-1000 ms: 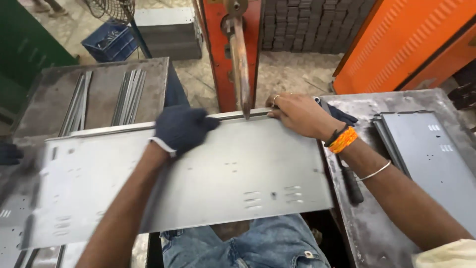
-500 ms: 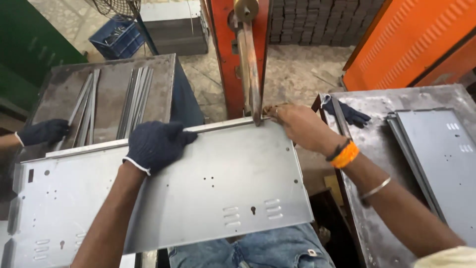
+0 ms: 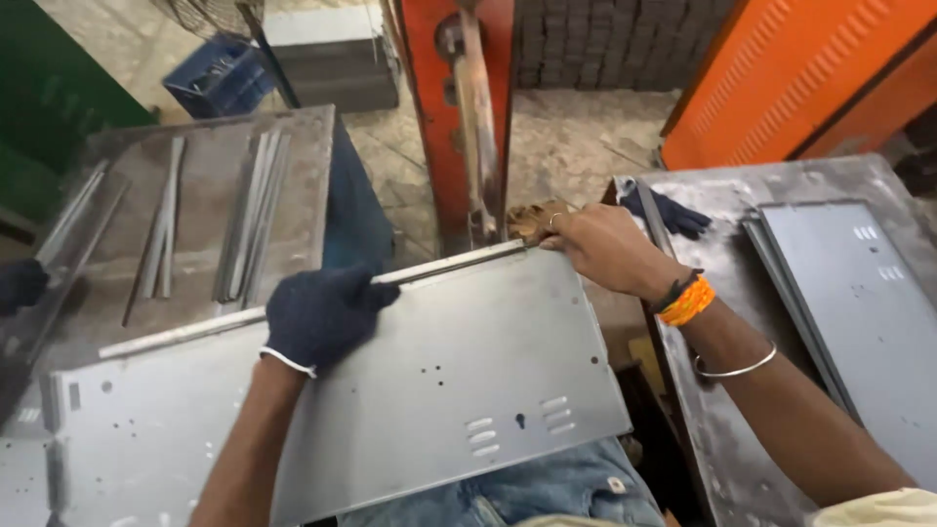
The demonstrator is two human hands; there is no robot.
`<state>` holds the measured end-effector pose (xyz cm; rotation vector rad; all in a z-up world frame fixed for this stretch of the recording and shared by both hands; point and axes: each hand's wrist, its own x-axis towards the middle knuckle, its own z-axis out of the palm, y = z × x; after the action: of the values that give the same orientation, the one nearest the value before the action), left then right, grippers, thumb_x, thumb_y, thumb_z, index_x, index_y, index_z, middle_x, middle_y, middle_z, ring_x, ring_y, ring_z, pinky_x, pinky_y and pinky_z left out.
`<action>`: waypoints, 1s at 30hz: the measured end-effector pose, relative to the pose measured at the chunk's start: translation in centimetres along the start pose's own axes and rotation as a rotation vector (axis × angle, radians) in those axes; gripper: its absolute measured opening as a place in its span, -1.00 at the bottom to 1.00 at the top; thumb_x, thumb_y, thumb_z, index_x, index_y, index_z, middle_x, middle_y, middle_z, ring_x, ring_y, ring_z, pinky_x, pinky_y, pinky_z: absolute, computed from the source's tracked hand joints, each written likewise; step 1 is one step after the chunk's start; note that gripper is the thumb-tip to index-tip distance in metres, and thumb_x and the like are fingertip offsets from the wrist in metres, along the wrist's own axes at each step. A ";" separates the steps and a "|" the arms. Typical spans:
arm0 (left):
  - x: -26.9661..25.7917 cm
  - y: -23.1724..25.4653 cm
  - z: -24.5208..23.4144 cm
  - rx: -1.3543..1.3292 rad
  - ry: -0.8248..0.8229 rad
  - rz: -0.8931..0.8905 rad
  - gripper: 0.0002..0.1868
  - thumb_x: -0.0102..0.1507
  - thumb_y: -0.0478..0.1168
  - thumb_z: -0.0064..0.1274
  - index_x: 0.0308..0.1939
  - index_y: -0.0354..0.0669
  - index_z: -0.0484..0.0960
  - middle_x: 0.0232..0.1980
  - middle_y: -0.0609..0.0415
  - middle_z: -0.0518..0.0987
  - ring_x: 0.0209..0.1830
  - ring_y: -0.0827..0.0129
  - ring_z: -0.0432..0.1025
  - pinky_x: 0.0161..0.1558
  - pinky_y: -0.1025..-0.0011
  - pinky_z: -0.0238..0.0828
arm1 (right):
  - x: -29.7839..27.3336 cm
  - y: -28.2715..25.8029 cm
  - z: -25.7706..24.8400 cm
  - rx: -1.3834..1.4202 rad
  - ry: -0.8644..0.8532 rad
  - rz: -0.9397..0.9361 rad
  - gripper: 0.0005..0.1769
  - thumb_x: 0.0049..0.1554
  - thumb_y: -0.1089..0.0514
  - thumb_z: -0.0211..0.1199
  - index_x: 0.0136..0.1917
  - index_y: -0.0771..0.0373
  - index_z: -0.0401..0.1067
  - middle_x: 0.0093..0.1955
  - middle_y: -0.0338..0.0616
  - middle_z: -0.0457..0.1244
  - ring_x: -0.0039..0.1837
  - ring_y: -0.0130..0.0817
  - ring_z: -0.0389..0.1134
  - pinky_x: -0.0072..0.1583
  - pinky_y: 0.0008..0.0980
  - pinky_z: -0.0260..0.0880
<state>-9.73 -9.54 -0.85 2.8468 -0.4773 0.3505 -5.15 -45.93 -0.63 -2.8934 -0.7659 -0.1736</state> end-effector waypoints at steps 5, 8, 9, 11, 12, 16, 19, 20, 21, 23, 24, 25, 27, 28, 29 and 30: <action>-3.6 6.2 4.5 -0.071 0.036 -0.052 -0.56 0.19 0.26 0.14 -0.51 0.04 0.67 -0.54 -0.11 0.59 -0.51 -0.11 0.50 -0.46 -0.06 0.33 | -5.0 -3.0 0.5 0.278 0.102 -0.222 -0.47 -0.03 0.05 0.45 0.17 0.28 0.46 0.11 0.13 0.30 0.19 0.11 0.28 0.17 0.00 0.27; -4.3 9.9 8.1 -0.162 -0.054 -0.071 -0.55 0.24 0.25 0.11 -0.48 0.00 0.65 -0.48 -0.11 0.60 -0.46 -0.12 0.52 -0.41 -0.08 0.36 | -7.6 -5.3 3.3 0.256 0.075 -0.253 -0.36 -0.12 0.01 0.53 0.18 0.27 0.43 0.17 0.06 0.23 0.29 0.13 0.20 0.29 -0.03 0.23; -4.6 10.7 9.1 -0.162 -0.061 -0.093 -0.55 0.24 0.25 0.11 -0.48 0.00 0.65 -0.48 -0.11 0.60 -0.46 -0.12 0.52 -0.41 -0.08 0.36 | -8.2 -5.6 4.0 0.268 0.060 -0.267 -0.36 -0.12 0.01 0.53 0.18 0.27 0.43 0.17 0.06 0.23 0.29 0.13 0.20 0.29 -0.03 0.23; -4.9 11.9 10.9 -0.225 -0.031 -0.056 -0.56 0.26 0.23 0.10 -0.39 -0.04 0.63 -0.44 -0.13 0.61 -0.41 -0.12 0.53 -0.38 -0.09 0.38 | -8.8 -6.4 5.2 0.116 -0.013 -0.082 -0.33 -0.17 0.06 0.54 0.16 0.31 0.41 0.15 0.04 0.23 0.27 0.05 0.23 0.28 -0.07 0.26; -5.2 12.1 11.3 -0.220 -0.029 -0.080 -0.56 0.26 0.23 0.10 -0.39 -0.04 0.63 -0.44 -0.13 0.61 -0.41 -0.12 0.53 -0.38 -0.09 0.38 | -9.1 -6.2 5.5 0.122 -0.020 -0.104 -0.33 -0.17 0.06 0.54 0.16 0.31 0.41 0.15 0.04 0.23 0.27 0.05 0.23 0.28 -0.07 0.26; -5.6 12.1 11.4 -0.269 -0.091 0.021 -0.62 0.13 0.17 0.21 -0.31 -0.05 0.63 -0.32 -0.12 0.66 -0.31 -0.11 0.55 -0.26 -0.07 0.42 | -9.7 -5.9 6.9 0.123 -0.041 -0.067 -0.26 -0.31 0.06 0.60 0.09 0.32 0.38 0.14 0.03 0.22 0.28 0.06 0.22 0.29 -0.07 0.26; -5.4 11.9 10.8 -0.253 -0.156 0.029 -0.58 0.05 0.14 0.29 -0.26 -0.07 0.62 -0.28 -0.13 0.66 -0.26 -0.13 0.56 -0.22 -0.07 0.43 | -9.0 -5.9 8.0 0.131 0.021 -0.083 -0.20 -0.36 0.06 0.62 0.10 0.33 0.37 0.13 0.05 0.22 0.27 0.09 0.22 0.26 -0.04 0.25; -5.2 11.8 10.8 -0.245 -0.210 0.011 -0.57 0.06 0.15 0.31 -0.25 -0.07 0.62 -0.27 -0.14 0.66 -0.22 -0.13 0.56 -0.18 -0.07 0.43 | -8.7 -5.9 8.4 0.111 0.060 -0.100 -0.16 -0.38 0.07 0.62 0.13 0.36 0.36 0.14 0.07 0.21 0.27 0.10 0.21 0.24 -0.03 0.25; -5.3 12.1 10.9 -0.242 -0.209 -0.002 -0.57 0.06 0.15 0.31 -0.25 -0.07 0.62 -0.27 -0.14 0.66 -0.22 -0.13 0.56 -0.18 -0.07 0.43 | -8.6 -6.0 8.4 0.116 0.057 -0.113 -0.16 -0.38 0.07 0.62 0.13 0.36 0.36 0.14 0.07 0.21 0.27 0.10 0.21 0.24 -0.03 0.25; -5.2 12.4 11.1 -0.217 -0.246 -0.010 -0.59 0.06 0.14 0.32 -0.23 -0.04 0.63 -0.27 -0.16 0.66 -0.19 -0.12 0.56 -0.14 -0.07 0.44 | -8.0 -6.3 8.4 0.151 -0.053 0.016 -0.22 -0.36 -0.01 0.65 0.04 0.29 0.36 0.03 0.02 0.24 0.20 0.08 0.24 0.18 -0.02 0.24; -5.2 12.3 11.3 -0.214 -0.242 -0.020 -0.59 0.06 0.14 0.32 -0.23 -0.04 0.63 -0.27 -0.16 0.66 -0.19 -0.12 0.56 -0.14 -0.07 0.44 | -8.2 -6.0 8.8 0.152 -0.053 0.005 -0.22 -0.36 -0.01 0.65 0.04 0.29 0.36 0.03 0.02 0.24 0.20 0.08 0.24 0.18 -0.02 0.24; -5.1 12.2 11.7 -0.225 -0.206 -0.001 -0.57 0.03 0.13 0.34 -0.24 -0.05 0.63 -0.27 -0.16 0.66 -0.19 -0.12 0.57 -0.13 -0.07 0.45 | -8.3 -5.5 9.1 0.176 -0.007 -0.013 -0.36 -0.30 -0.01 0.63 -0.05 0.26 0.39 -0.06 -0.02 0.27 0.12 0.05 0.30 0.14 -0.02 0.27; -5.0 12.1 12.2 -0.236 -0.168 0.012 -0.56 0.00 0.13 0.35 -0.25 -0.05 0.63 -0.28 -0.17 0.66 -0.19 -0.12 0.57 -0.12 -0.06 0.45 | -9.0 -3.9 9.9 0.198 0.036 -0.038 -0.50 -0.24 0.00 0.60 -0.15 0.24 0.42 -0.15 -0.05 0.31 0.04 0.01 0.35 0.11 -0.02 0.30; -4.9 12.0 12.4 -0.204 -0.203 0.032 -0.56 0.00 0.13 0.36 -0.25 -0.04 0.65 -0.26 -0.16 0.66 -0.18 -0.11 0.57 -0.11 -0.05 0.46 | -9.5 -2.8 10.3 0.042 0.006 0.037 -0.73 -0.15 0.13 0.46 -0.17 0.17 0.48 -0.18 -0.05 0.34 -0.02 -0.01 0.40 0.04 -0.03 0.36; -4.7 11.8 12.5 -0.167 -0.236 0.052 -0.57 0.00 0.13 0.36 -0.26 -0.03 0.66 -0.24 -0.15 0.66 -0.16 -0.10 0.58 -0.10 -0.04 0.47 | -9.6 -1.6 10.8 -0.115 -0.017 0.110 -0.87 -0.07 0.27 0.31 -0.19 0.10 0.54 -0.21 -0.05 0.37 -0.08 -0.03 0.45 -0.03 -0.03 0.42; -4.7 11.3 12.6 -0.166 -0.230 0.045 -0.57 0.00 0.13 0.36 -0.26 -0.03 0.66 -0.24 -0.15 0.66 -0.16 -0.10 0.58 -0.10 -0.04 0.47 | -10.6 1.4 10.7 -0.116 -0.015 0.101 -0.87 -0.07 0.27 0.31 -0.19 0.10 0.54 -0.21 -0.05 0.37 -0.08 -0.03 0.45 -0.03 -0.03 0.42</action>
<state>-15.47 -21.97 -11.86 2.7292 -0.5848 -0.0107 -12.75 -50.47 -12.86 -3.0377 -0.6296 -0.1910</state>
